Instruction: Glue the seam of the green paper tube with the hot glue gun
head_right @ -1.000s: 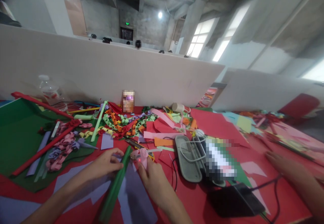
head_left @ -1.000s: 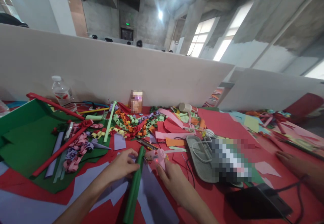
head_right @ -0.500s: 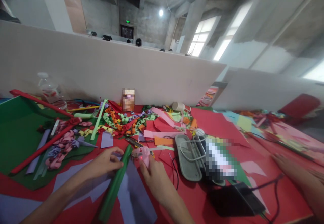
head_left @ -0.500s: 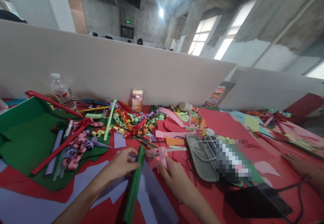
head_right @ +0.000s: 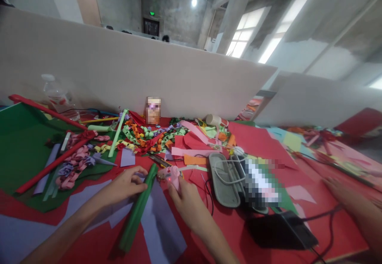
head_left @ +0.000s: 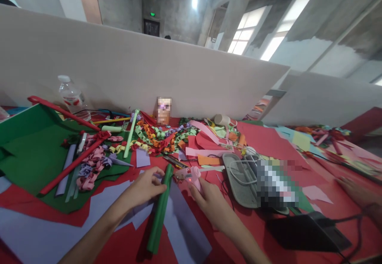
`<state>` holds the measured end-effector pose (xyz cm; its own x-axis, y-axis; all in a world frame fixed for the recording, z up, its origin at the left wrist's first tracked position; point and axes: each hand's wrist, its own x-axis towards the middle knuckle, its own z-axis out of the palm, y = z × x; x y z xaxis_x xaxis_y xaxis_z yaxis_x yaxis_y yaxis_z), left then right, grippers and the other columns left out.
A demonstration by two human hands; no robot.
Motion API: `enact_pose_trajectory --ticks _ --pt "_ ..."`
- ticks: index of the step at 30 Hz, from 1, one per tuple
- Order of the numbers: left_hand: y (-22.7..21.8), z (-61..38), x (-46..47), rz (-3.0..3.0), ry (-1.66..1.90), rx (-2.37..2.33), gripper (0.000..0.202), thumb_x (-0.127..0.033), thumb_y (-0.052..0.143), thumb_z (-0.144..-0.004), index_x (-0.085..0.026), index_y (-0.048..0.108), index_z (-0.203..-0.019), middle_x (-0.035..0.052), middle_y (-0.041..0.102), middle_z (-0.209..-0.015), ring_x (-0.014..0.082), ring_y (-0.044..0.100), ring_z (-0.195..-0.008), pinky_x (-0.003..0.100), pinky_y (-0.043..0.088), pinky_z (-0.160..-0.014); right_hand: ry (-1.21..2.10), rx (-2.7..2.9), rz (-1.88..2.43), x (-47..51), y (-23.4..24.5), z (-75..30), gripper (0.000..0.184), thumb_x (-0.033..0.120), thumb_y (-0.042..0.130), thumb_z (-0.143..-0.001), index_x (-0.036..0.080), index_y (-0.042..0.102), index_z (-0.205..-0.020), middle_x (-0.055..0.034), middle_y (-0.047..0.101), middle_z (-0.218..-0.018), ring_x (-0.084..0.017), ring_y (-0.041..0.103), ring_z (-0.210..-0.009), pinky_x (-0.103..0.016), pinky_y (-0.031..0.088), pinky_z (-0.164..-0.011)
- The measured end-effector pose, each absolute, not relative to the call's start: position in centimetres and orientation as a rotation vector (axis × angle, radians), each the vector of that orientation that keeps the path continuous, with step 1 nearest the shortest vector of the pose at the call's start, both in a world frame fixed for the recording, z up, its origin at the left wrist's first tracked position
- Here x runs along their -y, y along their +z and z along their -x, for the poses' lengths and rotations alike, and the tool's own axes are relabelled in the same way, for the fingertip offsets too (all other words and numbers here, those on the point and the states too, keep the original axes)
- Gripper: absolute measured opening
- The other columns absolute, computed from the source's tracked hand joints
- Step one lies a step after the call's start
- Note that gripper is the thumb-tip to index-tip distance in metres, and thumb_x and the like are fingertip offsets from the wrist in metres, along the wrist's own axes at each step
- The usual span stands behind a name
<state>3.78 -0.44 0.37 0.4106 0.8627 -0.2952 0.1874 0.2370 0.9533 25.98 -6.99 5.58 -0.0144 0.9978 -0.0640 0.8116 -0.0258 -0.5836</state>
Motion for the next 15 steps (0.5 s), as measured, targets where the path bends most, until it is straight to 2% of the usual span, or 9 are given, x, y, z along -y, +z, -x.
enact_pose_trajectory --ticks 5,9,15 --pt "0.74 -3.84 0.63 -1.281 0.622 -1.102 0.036 -0.028 0.074 -0.070 -0.019 0.058 -0.102 -0.0038 0.060 -0.066 0.0131 0.054 -0.053 0.024 0.037 -0.051 0.591 1.935 1.931 6.48 5.71 -25.83 0.032 0.037 0.042 -0.101 0.020 0.053 -0.076 -0.0030 0.059 -0.063 -0.017 0.054 -0.056 -0.026 0.028 -0.053" --pt "0.50 -3.71 0.62 -1.318 0.630 -1.117 0.035 -0.027 0.073 -0.072 -0.019 0.059 -0.102 -0.0032 0.061 -0.066 0.0128 0.054 -0.054 0.024 0.037 -0.051 0.579 1.984 1.933 6.48 5.63 -25.85 0.036 0.039 0.039 -0.102 0.020 0.053 -0.075 -0.0032 0.059 -0.063 -0.017 0.054 -0.056 -0.027 0.027 -0.054" --pt "0.45 -3.64 0.59 -1.316 0.632 -1.103 0.036 -0.029 0.074 -0.071 -0.019 0.059 -0.102 -0.0034 0.061 -0.066 0.0130 0.054 -0.053 0.024 0.038 -0.051 0.611 1.990 1.906 7.02 5.60 -25.87 0.038 0.042 0.038 -0.102 0.022 0.045 -0.069 -0.0009 0.055 -0.061 -0.016 0.049 -0.054 -0.027 0.027 -0.054"
